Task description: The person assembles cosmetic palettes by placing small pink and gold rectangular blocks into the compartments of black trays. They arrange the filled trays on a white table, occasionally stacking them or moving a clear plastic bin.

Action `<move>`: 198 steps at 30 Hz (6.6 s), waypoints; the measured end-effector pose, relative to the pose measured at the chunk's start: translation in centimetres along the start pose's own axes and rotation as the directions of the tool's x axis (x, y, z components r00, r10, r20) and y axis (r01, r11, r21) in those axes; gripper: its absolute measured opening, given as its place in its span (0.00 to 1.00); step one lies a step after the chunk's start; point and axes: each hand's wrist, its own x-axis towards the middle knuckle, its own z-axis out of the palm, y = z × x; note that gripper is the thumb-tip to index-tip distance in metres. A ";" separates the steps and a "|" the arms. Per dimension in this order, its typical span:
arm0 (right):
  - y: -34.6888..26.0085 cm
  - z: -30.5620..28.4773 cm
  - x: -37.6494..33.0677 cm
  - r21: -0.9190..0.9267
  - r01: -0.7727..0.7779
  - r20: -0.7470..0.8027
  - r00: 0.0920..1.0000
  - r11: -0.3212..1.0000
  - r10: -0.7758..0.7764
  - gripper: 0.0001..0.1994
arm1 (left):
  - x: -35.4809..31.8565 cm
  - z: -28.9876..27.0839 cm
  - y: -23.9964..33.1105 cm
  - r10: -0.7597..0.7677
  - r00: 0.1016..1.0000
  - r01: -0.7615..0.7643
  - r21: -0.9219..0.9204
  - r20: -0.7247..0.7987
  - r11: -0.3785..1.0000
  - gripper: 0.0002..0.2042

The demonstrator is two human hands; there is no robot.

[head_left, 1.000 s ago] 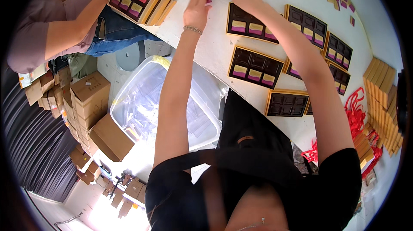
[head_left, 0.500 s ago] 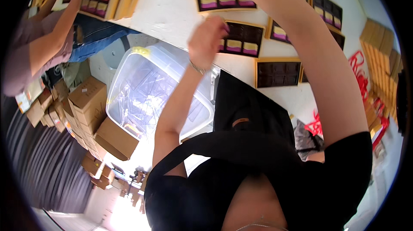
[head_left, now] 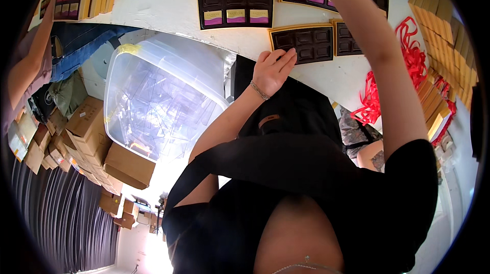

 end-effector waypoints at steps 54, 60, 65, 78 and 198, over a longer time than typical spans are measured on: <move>12.3 2.3 8.2 -0.552 0.053 0.056 0.998 0.832 -0.026 0.26 | 14.6 -11.1 -27.9 -0.497 0.826 0.562 0.435 -0.265 0.703 0.22; 12.2 1.8 10.0 -0.673 0.184 0.061 0.979 0.717 -0.194 0.22 | 12.9 -11.4 -26.5 -0.647 0.592 0.704 -0.083 -0.481 0.705 0.27; 10.5 0.9 9.2 -0.471 -0.016 -0.089 0.996 0.882 -0.029 0.11 | 9.4 -12.0 -26.9 -0.580 0.723 0.654 0.102 -0.375 0.749 0.22; -3.8 -6.4 -19.3 -0.077 -0.389 -0.165 0.913 0.918 0.373 0.10 | 9.9 -6.9 -3.6 -0.641 0.764 0.540 -0.619 0.076 0.570 0.08; 16.8 -3.6 21.2 -0.833 -0.027 -0.126 0.982 0.553 -0.142 0.21 | 31.5 -6.0 -33.6 -0.463 0.864 0.490 0.532 -0.196 0.690 0.39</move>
